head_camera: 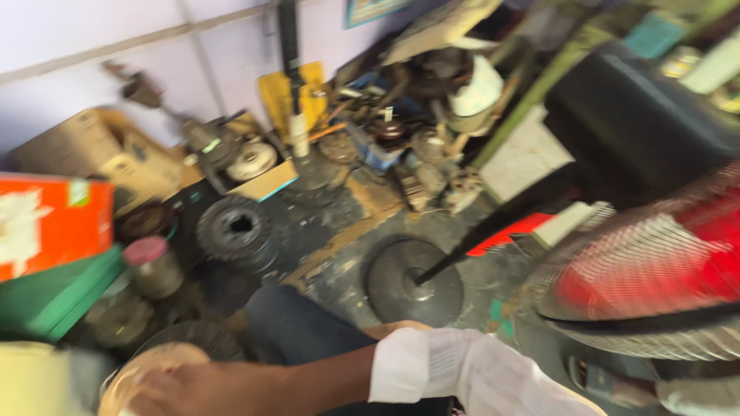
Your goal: The person sits on a chair and uses a red screwdriver to tighten screws on the terminal block of a ceiling fan motor. The person repeatedly adjusts the wires and tightens the screws on the motor's electrical connections.
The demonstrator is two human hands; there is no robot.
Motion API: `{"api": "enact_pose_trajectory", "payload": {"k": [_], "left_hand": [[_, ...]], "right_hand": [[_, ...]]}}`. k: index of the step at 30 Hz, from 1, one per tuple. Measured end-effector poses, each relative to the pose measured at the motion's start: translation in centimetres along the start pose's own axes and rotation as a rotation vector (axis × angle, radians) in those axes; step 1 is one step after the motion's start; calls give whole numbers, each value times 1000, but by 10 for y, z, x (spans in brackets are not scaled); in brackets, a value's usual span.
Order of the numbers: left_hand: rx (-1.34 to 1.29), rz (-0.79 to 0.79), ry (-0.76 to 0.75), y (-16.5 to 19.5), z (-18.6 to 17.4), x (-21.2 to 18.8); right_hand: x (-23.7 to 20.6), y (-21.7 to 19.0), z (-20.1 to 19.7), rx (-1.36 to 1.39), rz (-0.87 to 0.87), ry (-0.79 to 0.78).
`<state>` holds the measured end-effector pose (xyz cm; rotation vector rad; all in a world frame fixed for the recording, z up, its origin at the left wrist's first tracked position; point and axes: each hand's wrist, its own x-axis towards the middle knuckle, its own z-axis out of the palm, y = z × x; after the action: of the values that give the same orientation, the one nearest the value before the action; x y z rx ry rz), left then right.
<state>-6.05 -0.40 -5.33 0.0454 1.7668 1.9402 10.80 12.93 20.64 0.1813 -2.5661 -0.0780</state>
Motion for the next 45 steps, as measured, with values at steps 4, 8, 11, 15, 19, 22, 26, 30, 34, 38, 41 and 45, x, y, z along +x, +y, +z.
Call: {"api": "enact_pose_trajectory", "payload": {"k": [4, 8, 11, 15, 19, 22, 26, 30, 34, 38, 41, 45], "left_hand": [[-39, -3, 66, -11, -24, -3], [-73, -25, 127, -31, -46, -15], [-149, -59, 147, -57, -51, -23], [-77, -81, 251, -83, -47, -27], [-110, -111, 273, -82, -42, -34], [-189, -110, 266, -76, -37, -39], [-206, -31, 193, -65, -33, -47], [-244, -164, 276, -57, -15, -53], [-307, -41, 237, -51, 6, -65], [-272, -8, 263, -45, 23, -69], [-231, -41, 286, -39, 31, -66], [-254, -50, 288, -34, 34, -67]], "right_hand": [[3, -4, -7, 41, -21, 106], [-3, 6, -13, 141, -67, 123], [-6, 15, -15, 150, -66, 68], [-11, 27, -19, 163, -69, 23], [-14, 31, -22, 162, -67, 94], [-15, 27, -26, 104, -64, 100], [-13, 21, -30, 75, -11, 63], [-14, 29, -35, -4, 96, 59], [-19, 52, -50, 163, 165, -30], [-15, 79, -66, 174, 29, -165], [-12, 90, -76, 190, -103, -164], [-7, 92, -82, 168, -162, -165]]}}
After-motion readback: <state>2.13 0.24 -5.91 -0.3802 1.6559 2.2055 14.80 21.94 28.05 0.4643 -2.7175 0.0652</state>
